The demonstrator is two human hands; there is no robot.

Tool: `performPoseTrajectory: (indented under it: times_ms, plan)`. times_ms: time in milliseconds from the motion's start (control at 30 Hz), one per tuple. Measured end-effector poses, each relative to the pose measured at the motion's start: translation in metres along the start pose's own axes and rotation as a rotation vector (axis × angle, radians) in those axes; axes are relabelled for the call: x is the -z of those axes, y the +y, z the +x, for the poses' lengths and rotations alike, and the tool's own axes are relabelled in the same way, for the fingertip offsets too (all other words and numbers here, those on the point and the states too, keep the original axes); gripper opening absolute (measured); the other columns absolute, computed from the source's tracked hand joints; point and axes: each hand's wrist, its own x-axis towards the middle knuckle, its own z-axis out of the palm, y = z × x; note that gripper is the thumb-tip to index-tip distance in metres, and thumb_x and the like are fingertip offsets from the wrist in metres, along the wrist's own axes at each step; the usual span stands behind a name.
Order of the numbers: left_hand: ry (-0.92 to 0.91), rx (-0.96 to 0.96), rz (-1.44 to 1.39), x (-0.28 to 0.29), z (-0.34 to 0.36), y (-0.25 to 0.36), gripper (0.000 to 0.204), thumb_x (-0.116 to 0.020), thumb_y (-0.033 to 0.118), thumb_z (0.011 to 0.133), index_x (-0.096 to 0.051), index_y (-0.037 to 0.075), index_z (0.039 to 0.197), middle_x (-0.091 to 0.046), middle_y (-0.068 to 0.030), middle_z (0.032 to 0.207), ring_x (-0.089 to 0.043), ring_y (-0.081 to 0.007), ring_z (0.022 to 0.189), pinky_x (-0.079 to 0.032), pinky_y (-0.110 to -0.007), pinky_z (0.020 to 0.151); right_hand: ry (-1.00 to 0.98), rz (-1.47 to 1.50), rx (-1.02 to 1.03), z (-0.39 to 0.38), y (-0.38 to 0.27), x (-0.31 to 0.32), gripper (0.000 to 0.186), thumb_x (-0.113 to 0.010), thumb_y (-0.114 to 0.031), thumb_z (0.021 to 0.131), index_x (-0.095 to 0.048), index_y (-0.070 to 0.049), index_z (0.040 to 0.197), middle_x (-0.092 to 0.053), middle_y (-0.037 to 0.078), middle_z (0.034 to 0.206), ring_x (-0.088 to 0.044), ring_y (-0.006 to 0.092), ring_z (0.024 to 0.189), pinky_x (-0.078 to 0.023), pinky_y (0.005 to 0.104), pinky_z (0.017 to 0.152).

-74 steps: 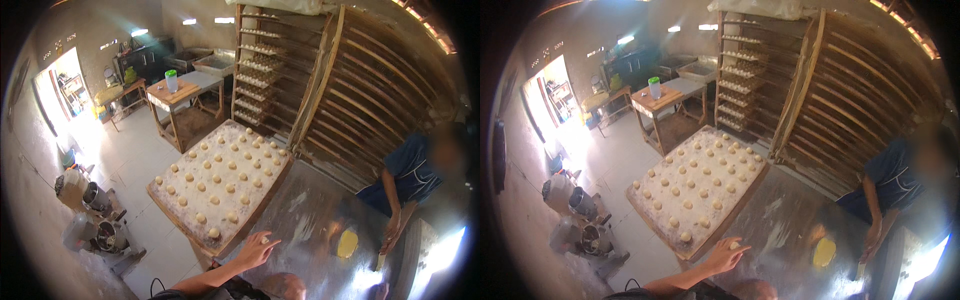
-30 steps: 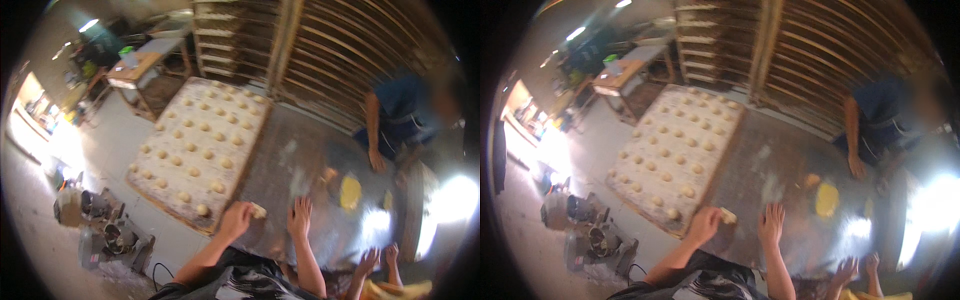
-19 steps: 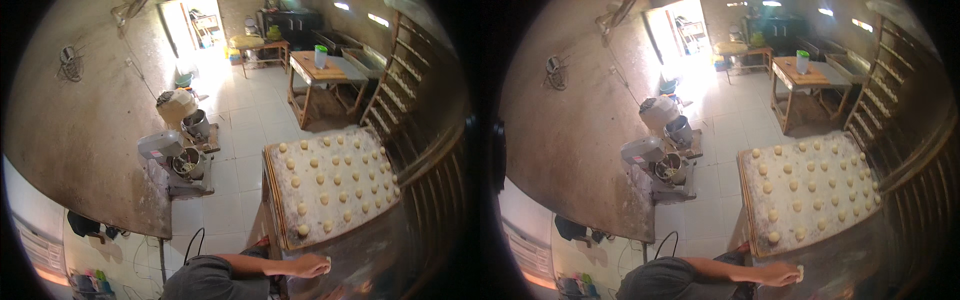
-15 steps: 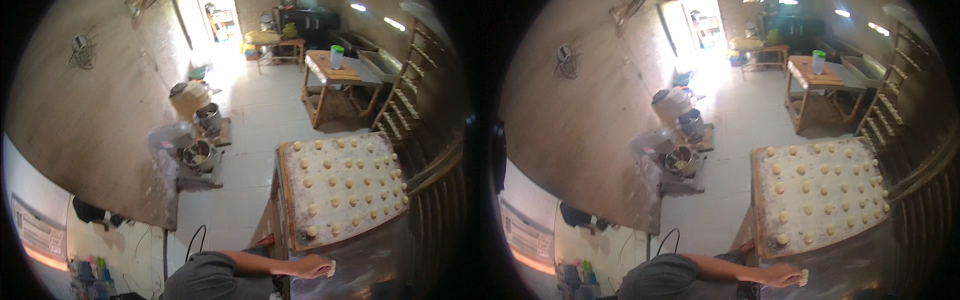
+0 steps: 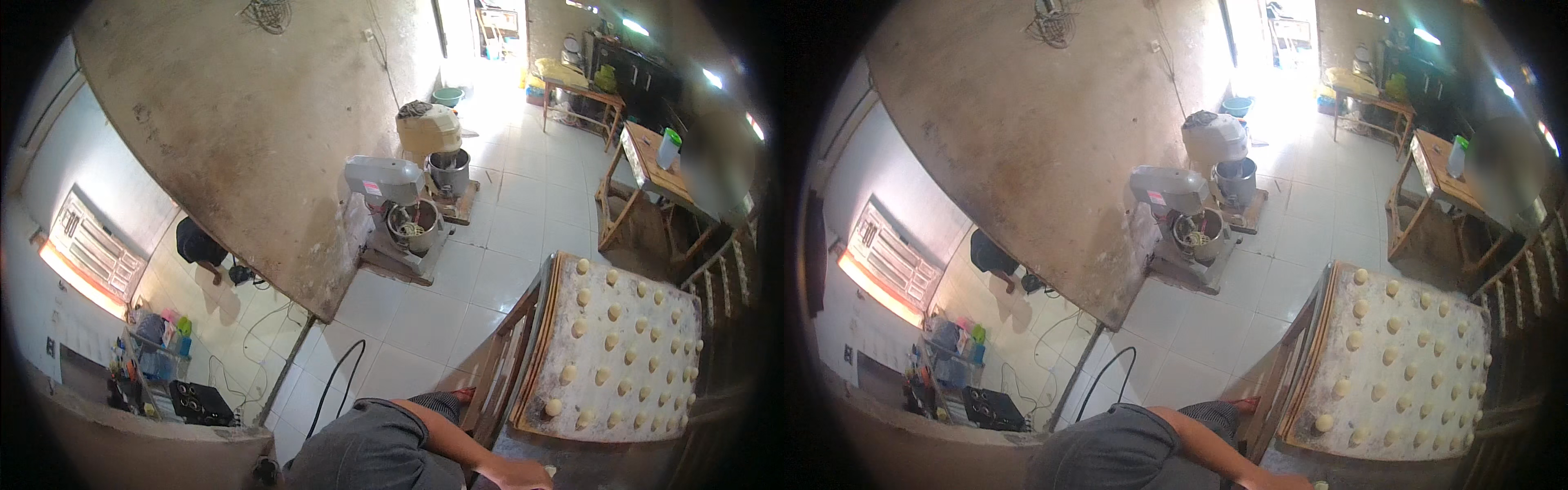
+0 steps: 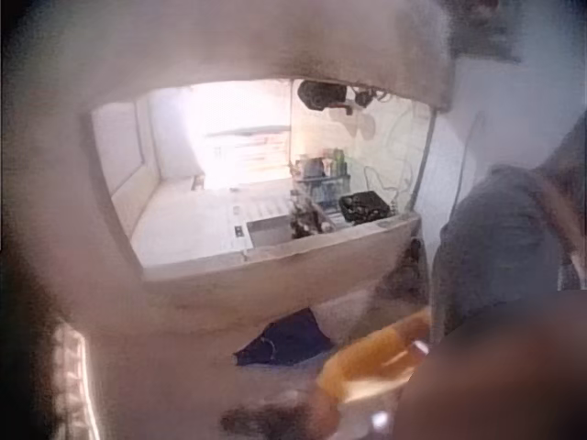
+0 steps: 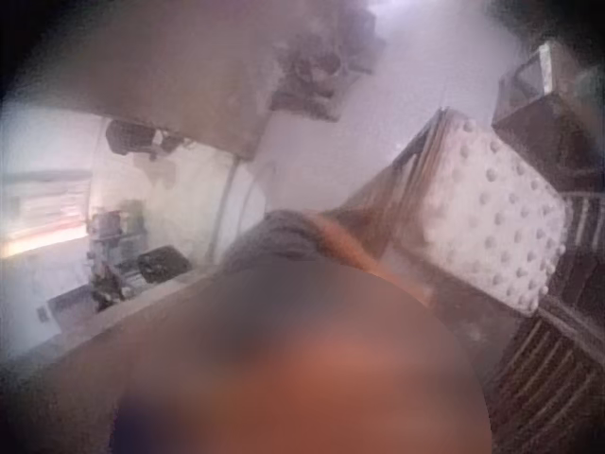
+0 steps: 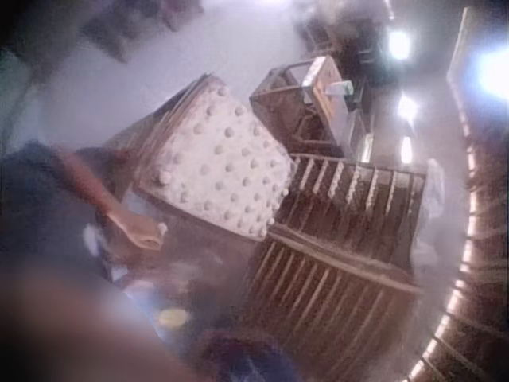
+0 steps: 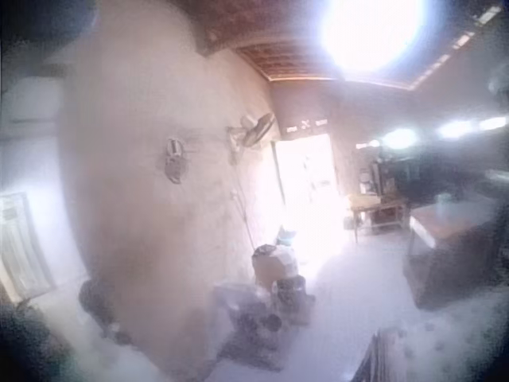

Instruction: The person rolls small pieces of dough into balls and places them on a floured wooden board. They then lift the board and place it onto a multi-tiered wooden rack. The person continues to roll more dough balls and arrange them on the board.

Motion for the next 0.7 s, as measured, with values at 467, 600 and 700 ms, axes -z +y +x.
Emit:
performPoseTrajectory:
  times_ms: [467, 600, 700]
  plan:
    - [-0.041, 0.291, -0.007, 0.085, -0.003, 0.027, 0.016, -0.065, 0.018, 0.095, -0.075, 0.007, 0.097, -0.073, -0.0142, 0.093, -0.071, -0.0333, 0.087, -0.057, -0.043, 0.077, 0.214, -0.267, -0.620, -0.052, 0.123, 0.034, 0.055, -0.046, -0.028, 0.106, -0.039, -0.009, 0.158, -0.029, 0.014, 0.167, -0.018, 0.0324, 0.157, -0.010, 0.0454, 0.128]
    - [-0.188, 0.468, 0.050, 0.104, 0.012, 0.035, 0.022, -0.061, 0.020, 0.100, -0.073, 0.002, 0.094, -0.071, -0.0134, 0.085, -0.070, -0.0280, 0.073, -0.054, -0.036, 0.066, 0.387, -0.266, -0.601, -0.036, 0.096, 0.046, 0.058, -0.059, -0.016, 0.100, -0.042, -0.009, 0.155, -0.037, 0.020, 0.162, -0.033, 0.0368, 0.150, -0.028, 0.0472, 0.122]
    - [-0.227, 0.399, 0.075, 0.110, 0.024, 0.032, 0.022, -0.061, 0.021, 0.101, -0.071, 0.002, 0.098, -0.071, -0.0135, 0.085, -0.069, -0.0290, 0.070, -0.053, -0.036, 0.063, 0.705, 0.024, -0.677, -0.077, 0.109, 0.069, 0.052, -0.062, -0.017, 0.099, -0.050, -0.010, 0.149, -0.058, 0.023, 0.139, -0.056, 0.0392, 0.129, -0.045, 0.0469, 0.106]
